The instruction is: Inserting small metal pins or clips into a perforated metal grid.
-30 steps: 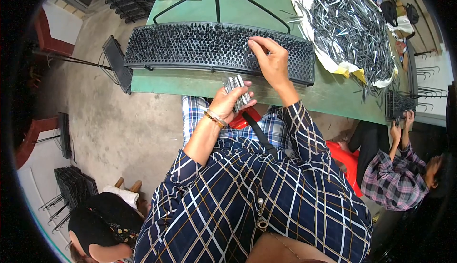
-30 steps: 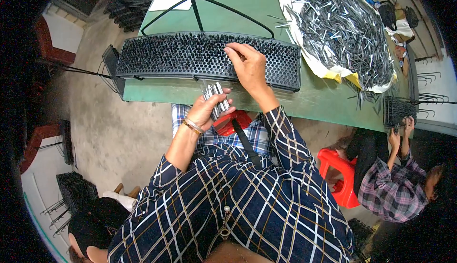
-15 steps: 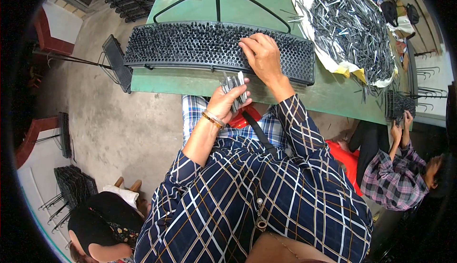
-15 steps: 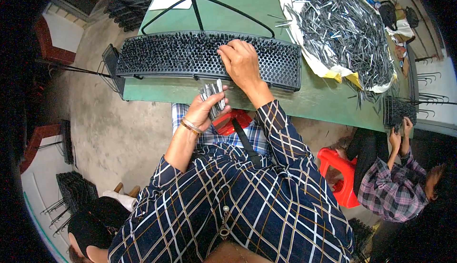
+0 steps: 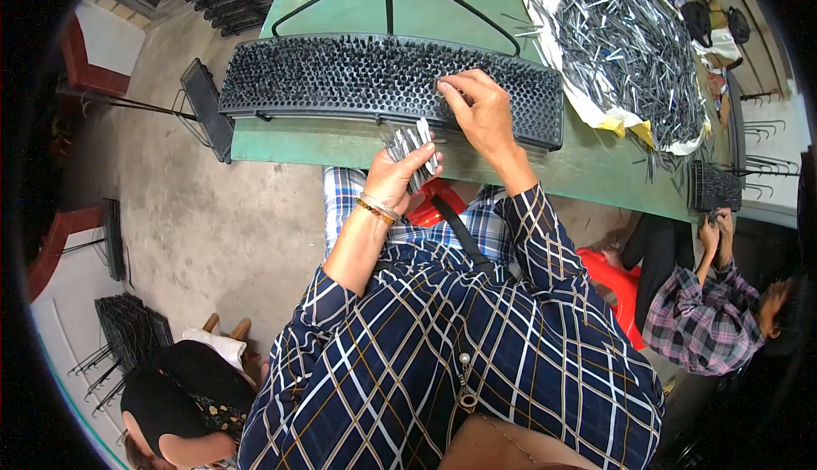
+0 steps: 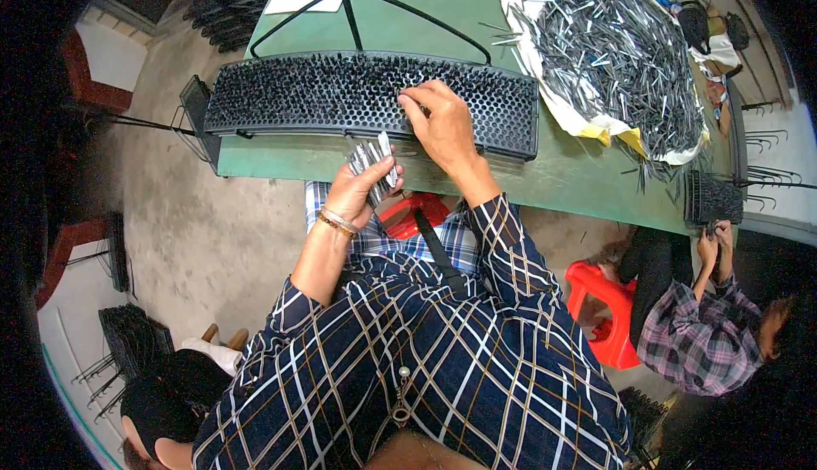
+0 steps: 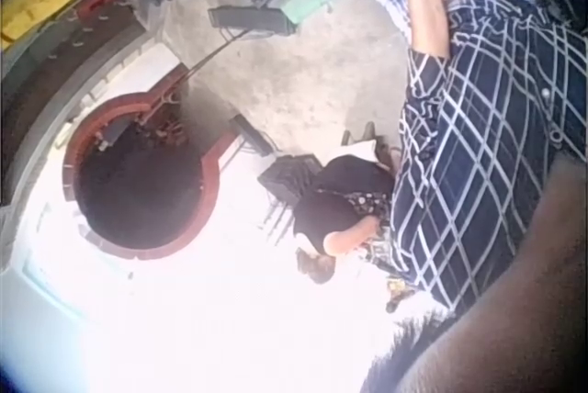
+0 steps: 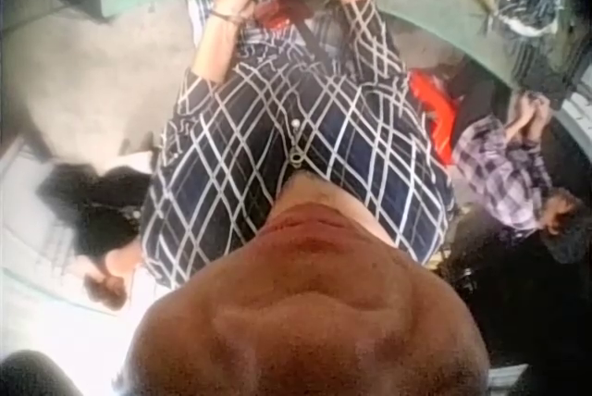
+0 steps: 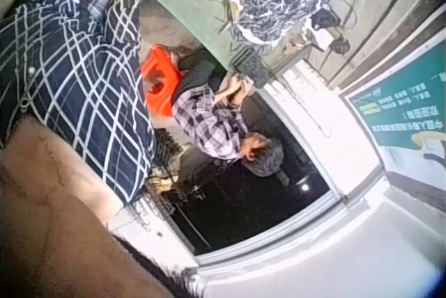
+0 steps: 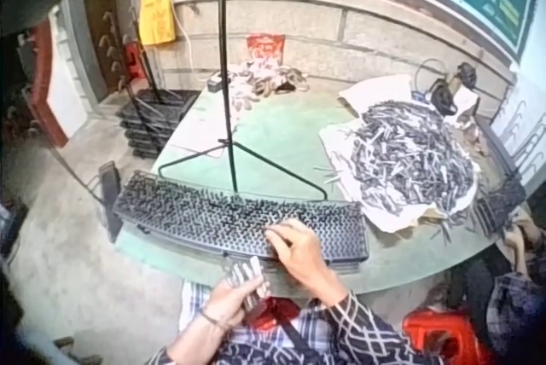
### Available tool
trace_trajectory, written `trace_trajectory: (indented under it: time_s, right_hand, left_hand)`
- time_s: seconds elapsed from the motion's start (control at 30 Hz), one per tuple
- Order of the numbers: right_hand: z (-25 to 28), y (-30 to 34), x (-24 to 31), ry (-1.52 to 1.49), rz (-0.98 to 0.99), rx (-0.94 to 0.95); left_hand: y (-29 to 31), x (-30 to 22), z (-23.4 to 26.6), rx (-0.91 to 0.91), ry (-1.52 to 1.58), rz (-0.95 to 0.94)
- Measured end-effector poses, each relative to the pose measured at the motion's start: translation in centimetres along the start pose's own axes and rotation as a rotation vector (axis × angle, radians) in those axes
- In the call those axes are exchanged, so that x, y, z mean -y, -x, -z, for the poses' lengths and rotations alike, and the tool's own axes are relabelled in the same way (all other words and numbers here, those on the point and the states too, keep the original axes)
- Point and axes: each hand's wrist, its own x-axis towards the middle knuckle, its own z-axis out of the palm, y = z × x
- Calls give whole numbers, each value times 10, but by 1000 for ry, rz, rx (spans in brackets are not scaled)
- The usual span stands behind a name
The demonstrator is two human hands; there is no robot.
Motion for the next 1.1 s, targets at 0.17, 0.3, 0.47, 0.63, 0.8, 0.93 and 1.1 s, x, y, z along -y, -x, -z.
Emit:
trace_trajectory:
  time_s: [0.17, 0.3, 0.47, 0.63, 0.8, 0.93, 1.1]
  right_hand:
    - [9, 5, 2, -95, -135, 19]
    - [10, 2, 5, -62, -167, 16]
    - [-10, -7, -10, 31, 123, 37]
    - [-2, -3, -11, 87, 185, 17]
    - [-8, 1, -2, 45, 85, -2]
    - [15, 1, 14, -148, -221, 254]
    - [7, 12, 14, -513, -465, 509]
  left_hand:
    - [2, -1, -2, -27, -14, -8]
    - [1, 1, -5, -39, -7, 29]
    - [5, 2, -4, -7, 5, 93]
    - [3, 3, -5, -6, 4, 85]
    - [3, 4, -1, -14, 17, 76]
    - [2, 2, -3, -32, 28, 77]
    - [4, -3, -3, -19, -3, 18]
